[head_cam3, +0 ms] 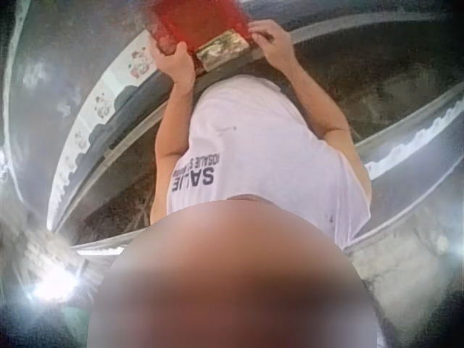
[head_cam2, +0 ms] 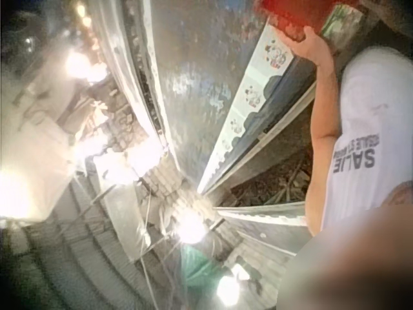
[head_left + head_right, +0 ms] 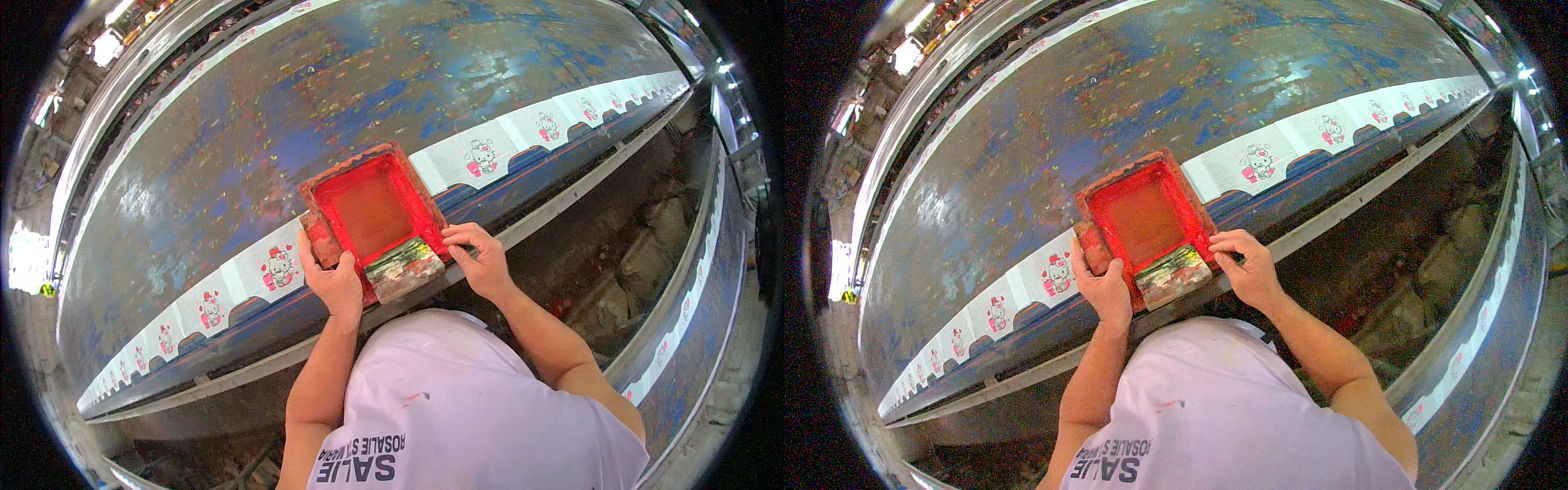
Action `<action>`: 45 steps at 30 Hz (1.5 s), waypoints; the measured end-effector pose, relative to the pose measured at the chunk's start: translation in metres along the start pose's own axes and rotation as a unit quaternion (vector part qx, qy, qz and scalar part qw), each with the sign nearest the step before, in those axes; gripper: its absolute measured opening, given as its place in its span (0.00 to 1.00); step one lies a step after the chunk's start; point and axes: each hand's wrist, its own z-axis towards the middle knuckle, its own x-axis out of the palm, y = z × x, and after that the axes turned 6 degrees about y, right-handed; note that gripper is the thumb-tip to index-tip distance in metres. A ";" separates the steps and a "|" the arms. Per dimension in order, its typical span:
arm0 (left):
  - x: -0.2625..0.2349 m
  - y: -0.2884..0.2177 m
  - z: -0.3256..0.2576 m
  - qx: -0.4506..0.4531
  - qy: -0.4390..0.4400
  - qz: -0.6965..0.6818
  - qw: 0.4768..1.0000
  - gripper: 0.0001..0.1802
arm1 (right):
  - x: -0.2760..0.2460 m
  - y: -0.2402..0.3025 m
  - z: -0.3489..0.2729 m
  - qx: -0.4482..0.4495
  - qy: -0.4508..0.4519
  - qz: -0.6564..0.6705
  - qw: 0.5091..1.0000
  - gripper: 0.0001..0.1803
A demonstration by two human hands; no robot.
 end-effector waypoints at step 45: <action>0.021 0.007 0.002 -0.104 -0.012 -0.061 0.993 0.44 | -0.005 0.027 0.059 -0.251 0.251 -0.272 0.895 0.20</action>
